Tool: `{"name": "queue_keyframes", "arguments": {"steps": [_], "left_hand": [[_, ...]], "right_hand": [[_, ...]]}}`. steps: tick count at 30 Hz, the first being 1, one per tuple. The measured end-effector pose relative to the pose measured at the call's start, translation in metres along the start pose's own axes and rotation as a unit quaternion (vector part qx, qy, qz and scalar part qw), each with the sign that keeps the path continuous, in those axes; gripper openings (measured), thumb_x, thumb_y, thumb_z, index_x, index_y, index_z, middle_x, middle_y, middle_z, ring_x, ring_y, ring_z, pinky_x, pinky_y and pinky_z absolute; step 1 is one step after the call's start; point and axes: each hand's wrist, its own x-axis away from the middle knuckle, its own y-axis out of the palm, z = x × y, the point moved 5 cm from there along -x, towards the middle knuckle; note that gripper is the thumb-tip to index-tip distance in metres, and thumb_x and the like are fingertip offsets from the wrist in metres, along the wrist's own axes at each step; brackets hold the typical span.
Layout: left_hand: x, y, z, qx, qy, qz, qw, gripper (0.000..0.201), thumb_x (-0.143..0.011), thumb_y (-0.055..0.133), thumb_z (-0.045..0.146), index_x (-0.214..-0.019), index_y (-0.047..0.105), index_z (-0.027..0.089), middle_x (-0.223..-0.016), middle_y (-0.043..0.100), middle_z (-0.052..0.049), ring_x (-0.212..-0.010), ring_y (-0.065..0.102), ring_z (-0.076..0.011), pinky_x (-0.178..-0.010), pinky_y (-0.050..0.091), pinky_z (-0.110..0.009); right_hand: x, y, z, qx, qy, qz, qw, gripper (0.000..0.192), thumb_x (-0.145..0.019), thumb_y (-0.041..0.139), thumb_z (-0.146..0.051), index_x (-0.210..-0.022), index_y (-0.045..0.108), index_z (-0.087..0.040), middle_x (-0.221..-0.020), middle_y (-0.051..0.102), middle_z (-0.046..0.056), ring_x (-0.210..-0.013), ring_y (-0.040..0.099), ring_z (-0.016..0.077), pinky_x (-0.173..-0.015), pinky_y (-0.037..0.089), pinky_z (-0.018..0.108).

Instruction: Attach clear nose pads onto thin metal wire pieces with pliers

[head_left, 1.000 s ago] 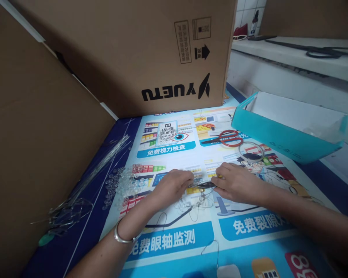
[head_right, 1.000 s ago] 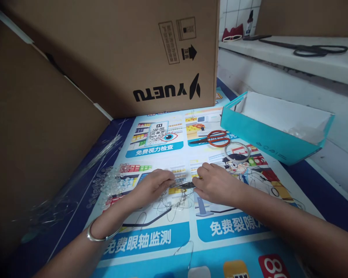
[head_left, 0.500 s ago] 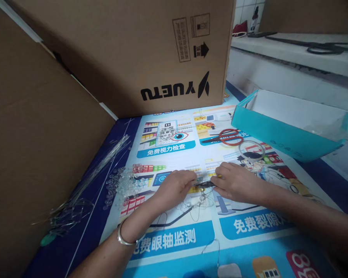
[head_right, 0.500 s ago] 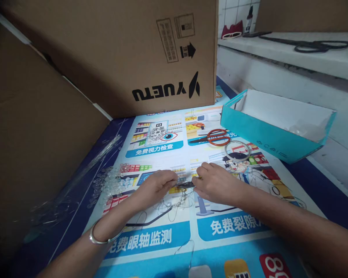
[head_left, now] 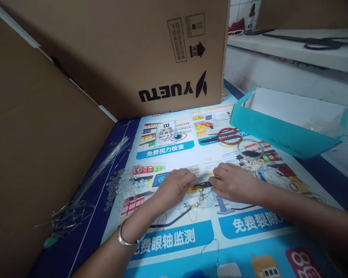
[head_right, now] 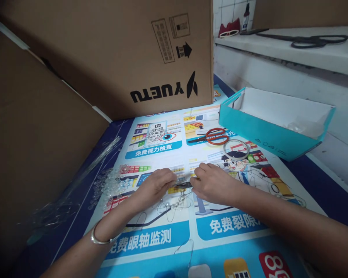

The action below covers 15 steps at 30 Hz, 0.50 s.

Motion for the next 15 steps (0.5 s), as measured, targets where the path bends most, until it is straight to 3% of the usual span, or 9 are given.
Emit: {"name": "queue_keyframes", "arguments": {"steps": [9,15], "left_hand": [[0.005,-0.009,-0.008,0.078,0.059,0.012,0.995,0.014,-0.092,0.038,0.021,-0.089,0.052,0.018,-0.087,0.056,-0.003,-0.083,0.05,-0.0145,-0.075,0.037,-0.029],[0.012,-0.019,0.005,-0.05,0.113,0.05,0.991,0.013,-0.087,0.046,0.016,-0.085,0.058,0.019,-0.093,0.057,-0.004,-0.088,0.049,-0.0166,-0.079,0.035,-0.034]], "right_hand": [[0.0,0.001,0.0,-0.013,0.008,0.008,1.0,0.027,-0.092,0.035,-0.031,-0.095,0.057,-0.016,-0.086,0.053,0.009,-0.087,0.044,0.0214,-0.074,0.034,0.035],[0.0,-0.001,-0.002,-0.011,0.008,0.008,1.0,0.027,-0.091,0.035,-0.03,-0.097,0.057,-0.016,-0.087,0.054,0.009,-0.087,0.044,0.022,-0.073,0.034,0.035]]}}
